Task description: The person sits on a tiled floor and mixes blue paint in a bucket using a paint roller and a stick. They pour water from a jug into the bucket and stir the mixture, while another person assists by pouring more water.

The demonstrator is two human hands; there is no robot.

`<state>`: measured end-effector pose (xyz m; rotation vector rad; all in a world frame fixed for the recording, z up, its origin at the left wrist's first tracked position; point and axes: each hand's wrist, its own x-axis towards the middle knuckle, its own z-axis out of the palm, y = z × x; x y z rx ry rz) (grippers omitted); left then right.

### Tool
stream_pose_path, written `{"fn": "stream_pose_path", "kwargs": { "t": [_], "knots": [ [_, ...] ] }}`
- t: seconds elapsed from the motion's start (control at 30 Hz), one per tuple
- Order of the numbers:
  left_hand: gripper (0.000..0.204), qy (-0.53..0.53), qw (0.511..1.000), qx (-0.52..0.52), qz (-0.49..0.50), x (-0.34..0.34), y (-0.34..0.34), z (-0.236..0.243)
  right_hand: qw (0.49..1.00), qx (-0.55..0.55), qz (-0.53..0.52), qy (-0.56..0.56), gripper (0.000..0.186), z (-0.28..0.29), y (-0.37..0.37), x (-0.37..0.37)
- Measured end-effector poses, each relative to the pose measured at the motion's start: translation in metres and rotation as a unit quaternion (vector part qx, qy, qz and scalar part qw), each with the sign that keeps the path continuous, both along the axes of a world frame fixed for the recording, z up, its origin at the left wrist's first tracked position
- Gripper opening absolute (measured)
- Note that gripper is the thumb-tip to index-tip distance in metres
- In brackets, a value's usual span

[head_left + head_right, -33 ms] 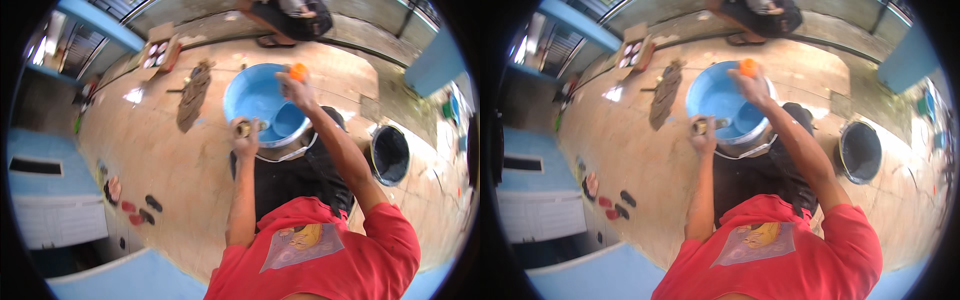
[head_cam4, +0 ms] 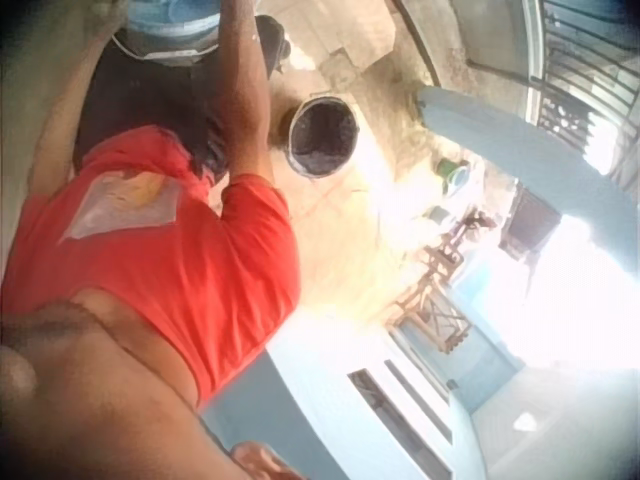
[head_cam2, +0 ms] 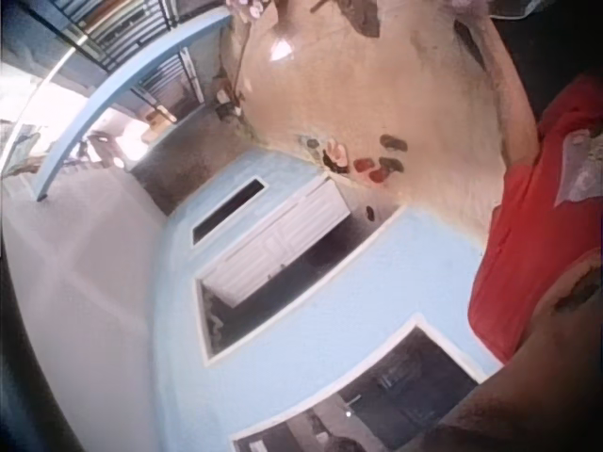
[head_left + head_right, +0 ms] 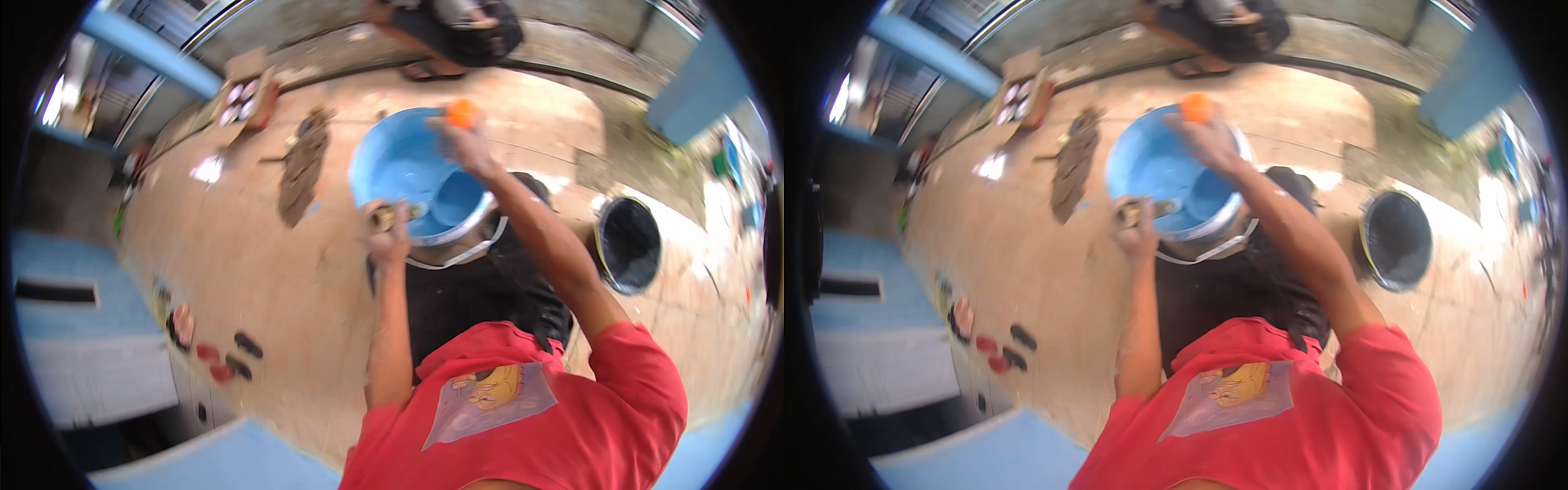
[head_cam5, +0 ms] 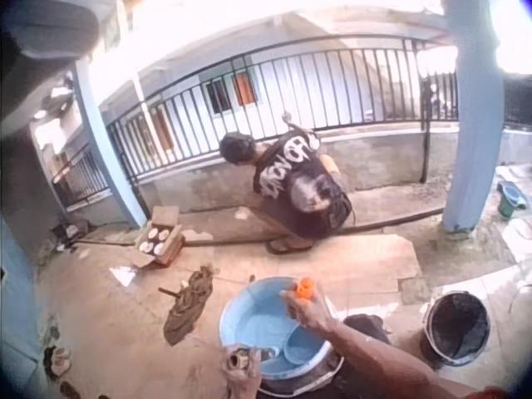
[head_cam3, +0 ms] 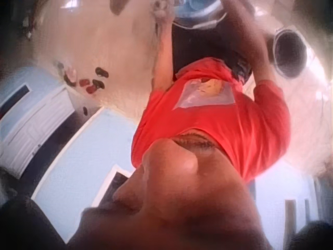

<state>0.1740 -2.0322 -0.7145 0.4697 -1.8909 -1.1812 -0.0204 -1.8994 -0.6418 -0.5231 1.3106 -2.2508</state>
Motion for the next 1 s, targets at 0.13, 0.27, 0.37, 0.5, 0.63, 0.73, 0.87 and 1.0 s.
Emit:
{"fn": "stream_pose_path", "kwargs": {
  "t": [0.13, 0.27, 0.37, 0.5, 0.63, 0.73, 0.87, 1.0],
  "knots": [
    [0.022, 0.006, 1.0, 0.017, 0.011, 0.002, -0.007, 0.007, 0.879, 0.196, -0.196, 0.388, 0.02, 0.001, -0.057, -0.02],
    [0.026, 0.128, 0.988, -0.073, 0.052, -0.001, -0.005, 0.085, 0.882, 0.06, -0.219, 0.413, 0.02, 0.031, -0.062, -0.021],
    [0.026, 0.156, 0.98, -0.12, 0.019, 0.0, -0.015, 0.12, 0.904, 0.116, -0.188, 0.367, 0.019, 0.033, -0.052, -0.021],
    [0.027, 0.123, 0.975, -0.183, 0.018, 0.004, -0.033, 0.118, 0.943, 0.115, -0.12, 0.288, 0.02, 0.043, -0.034, -0.018],
    [0.024, 0.102, 0.975, -0.198, 0.026, 0.008, -0.04, 0.095, 0.938, 0.077, -0.126, 0.314, 0.02, 0.058, -0.024, 0.012],
    [0.03, 0.102, 0.976, -0.189, 0.038, 0.003, -0.035, 0.085, 0.947, 0.108, -0.114, 0.281, 0.02, 0.063, -0.023, 0.041],
    [0.034, 0.074, 0.981, -0.171, 0.06, 0.011, -0.034, 0.078, 0.943, 0.115, -0.152, 0.271, 0.017, 0.068, -0.015, 0.07],
    [0.035, 0.078, 0.98, -0.18, 0.041, 0.014, -0.038, 0.071, 0.914, 0.117, -0.187, 0.341, 0.014, 0.057, -0.006, 0.067]
  ]
}}
